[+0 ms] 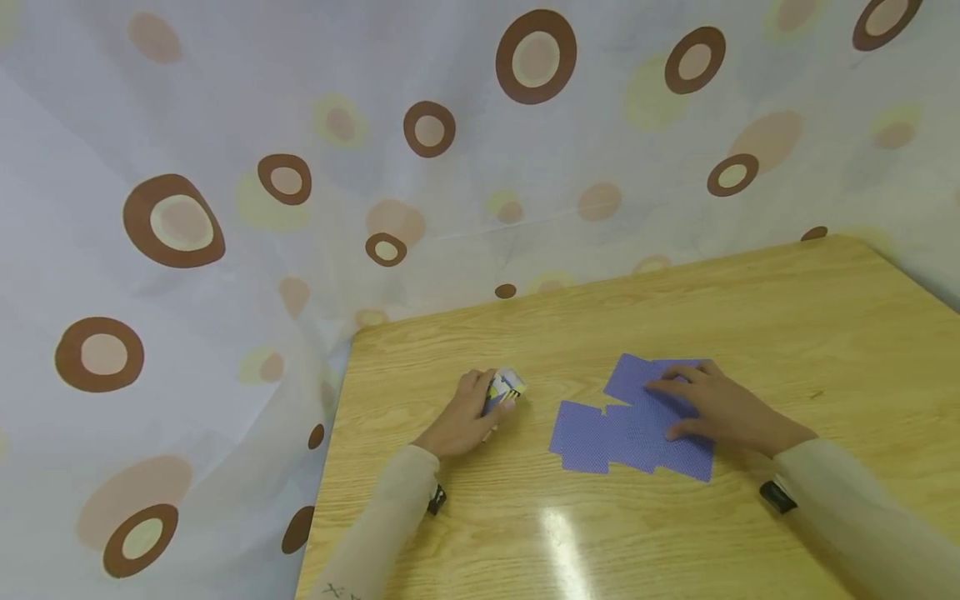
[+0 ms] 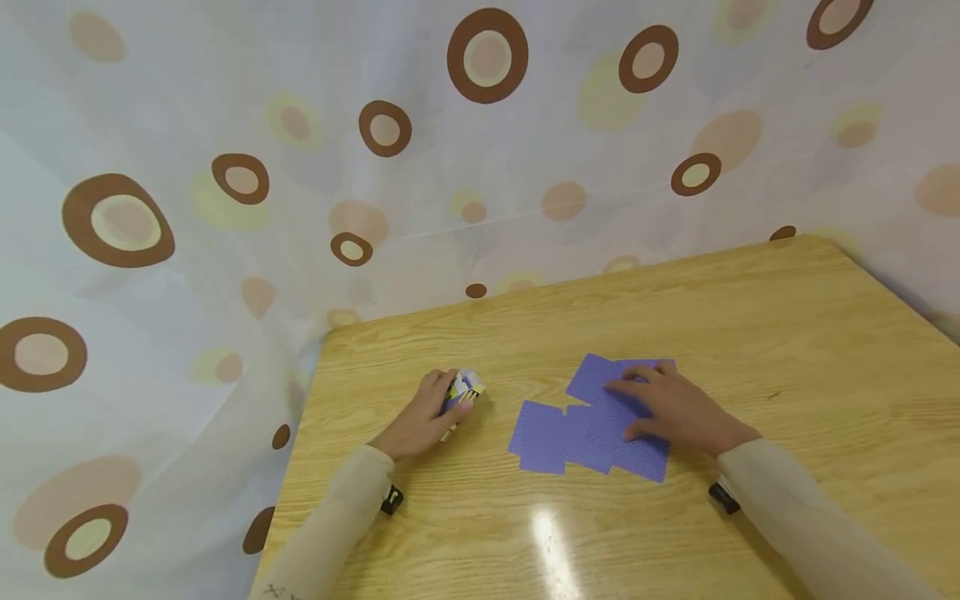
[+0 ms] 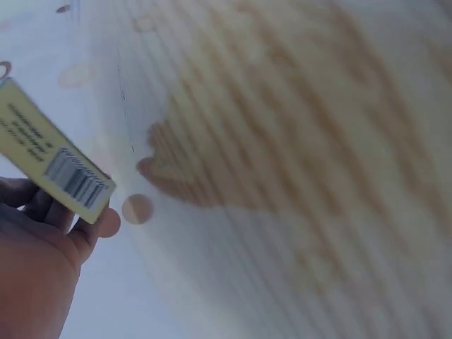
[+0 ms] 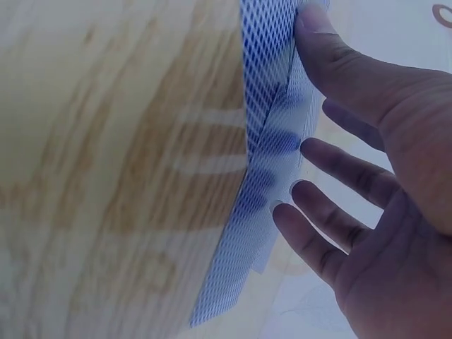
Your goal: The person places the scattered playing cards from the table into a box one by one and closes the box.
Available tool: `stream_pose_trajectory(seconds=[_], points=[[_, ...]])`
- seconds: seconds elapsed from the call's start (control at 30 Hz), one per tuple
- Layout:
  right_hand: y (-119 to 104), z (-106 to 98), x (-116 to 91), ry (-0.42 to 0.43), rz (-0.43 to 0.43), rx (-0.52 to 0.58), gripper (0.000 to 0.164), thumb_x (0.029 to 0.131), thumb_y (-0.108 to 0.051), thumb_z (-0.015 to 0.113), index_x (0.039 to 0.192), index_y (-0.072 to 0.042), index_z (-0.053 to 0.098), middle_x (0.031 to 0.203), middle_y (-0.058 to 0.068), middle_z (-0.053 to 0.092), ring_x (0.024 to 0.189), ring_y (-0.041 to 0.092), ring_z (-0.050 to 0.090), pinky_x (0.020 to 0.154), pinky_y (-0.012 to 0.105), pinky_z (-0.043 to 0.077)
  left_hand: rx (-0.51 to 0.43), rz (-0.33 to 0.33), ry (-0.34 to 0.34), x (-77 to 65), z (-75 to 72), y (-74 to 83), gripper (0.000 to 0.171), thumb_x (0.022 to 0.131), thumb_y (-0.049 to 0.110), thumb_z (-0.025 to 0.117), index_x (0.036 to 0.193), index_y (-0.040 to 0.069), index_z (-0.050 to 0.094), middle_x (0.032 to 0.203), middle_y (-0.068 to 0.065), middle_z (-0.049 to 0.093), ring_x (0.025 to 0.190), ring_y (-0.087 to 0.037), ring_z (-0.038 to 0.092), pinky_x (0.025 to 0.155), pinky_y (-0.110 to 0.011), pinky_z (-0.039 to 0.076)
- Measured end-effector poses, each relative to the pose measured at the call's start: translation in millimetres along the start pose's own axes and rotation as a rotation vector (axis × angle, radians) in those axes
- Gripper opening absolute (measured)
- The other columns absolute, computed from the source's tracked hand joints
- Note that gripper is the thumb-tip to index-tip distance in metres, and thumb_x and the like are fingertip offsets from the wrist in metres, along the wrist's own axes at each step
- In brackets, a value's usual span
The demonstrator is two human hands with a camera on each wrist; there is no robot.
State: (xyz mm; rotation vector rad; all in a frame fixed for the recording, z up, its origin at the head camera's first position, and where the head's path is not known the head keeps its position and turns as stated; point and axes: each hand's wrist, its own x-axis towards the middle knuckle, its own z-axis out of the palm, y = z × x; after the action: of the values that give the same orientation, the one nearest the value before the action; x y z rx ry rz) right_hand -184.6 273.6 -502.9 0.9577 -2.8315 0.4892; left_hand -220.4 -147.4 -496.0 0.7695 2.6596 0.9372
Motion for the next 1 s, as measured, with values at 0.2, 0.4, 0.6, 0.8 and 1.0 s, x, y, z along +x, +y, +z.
stream_pose_trajectory(seconds=[0.2, 0.4, 0.6, 0.8, 1.0], points=[[-0.5, -2.9, 2.3, -0.054, 0.077, 0.062, 0.073, 0.071, -0.041, 0.091, 0.132, -0.007, 0.069, 0.116, 0.015, 0.059, 0.106, 0.038, 0.051, 0.085, 0.054, 0.05, 0.007, 0.021, 0.026, 3.4, 3.1, -2.9, 0.079, 0.106, 0.058, 0.045, 0.158, 0.001, 0.029, 0.128, -0.011, 0.042, 0.106, -0.019, 0.044, 0.083, -0.031, 0.048], [0.5, -3.1, 2.9, -0.046, 0.175, 0.097, 0.072, 0.061, -0.05, 0.094, 0.117, -0.013, 0.07, 0.106, 0.012, 0.055, 0.103, 0.039, 0.048, 0.084, 0.056, 0.043, 0.104, 0.021, 0.053, 3.5, 4.3, -2.2, 0.091, 0.095, 0.061, 0.065, 0.156, -0.001, 0.036, 0.137, -0.013, 0.046, 0.111, -0.019, 0.047, 0.089, -0.032, 0.05], [4.1, -1.3, -0.4, -0.018, 0.212, 0.128, 0.06, 0.063, -0.049, 0.094, 0.105, -0.015, 0.069, 0.1, 0.008, 0.052, 0.101, 0.039, 0.048, 0.082, 0.052, 0.041, 0.192, 0.05, 0.081, 3.7, 3.6, 2.0, 0.085, 0.092, 0.056, 0.071, 0.151, 0.0, 0.044, 0.135, -0.01, 0.051, 0.11, -0.018, 0.048, 0.087, -0.03, 0.049], [9.4, -3.4, -3.1, -0.013, 0.228, 0.265, 0.038, 0.081, -0.034, 0.088, 0.104, -0.012, 0.066, 0.1, -0.001, 0.063, 0.09, 0.02, 0.055, 0.078, 0.039, 0.047, 0.239, 0.107, 0.103, 5.7, 5.1, 1.0, 0.066, 0.103, 0.049, 0.059, 0.148, 0.001, 0.049, 0.131, -0.009, 0.055, 0.111, -0.018, 0.048, 0.09, -0.033, 0.048], [4.8, -8.0, -3.1, -0.008, 0.232, 0.317, 0.028, 0.092, -0.023, 0.08, 0.112, -0.014, 0.062, 0.093, -0.004, 0.064, 0.081, 0.016, 0.056, 0.071, 0.034, 0.048, 0.424, 0.144, 0.1, 5.8, 10.0, 4.5, 0.068, 0.1, 0.058, 0.061, 0.142, 0.005, 0.056, 0.132, -0.009, 0.056, 0.12, -0.023, 0.051, 0.1, -0.041, 0.046]])
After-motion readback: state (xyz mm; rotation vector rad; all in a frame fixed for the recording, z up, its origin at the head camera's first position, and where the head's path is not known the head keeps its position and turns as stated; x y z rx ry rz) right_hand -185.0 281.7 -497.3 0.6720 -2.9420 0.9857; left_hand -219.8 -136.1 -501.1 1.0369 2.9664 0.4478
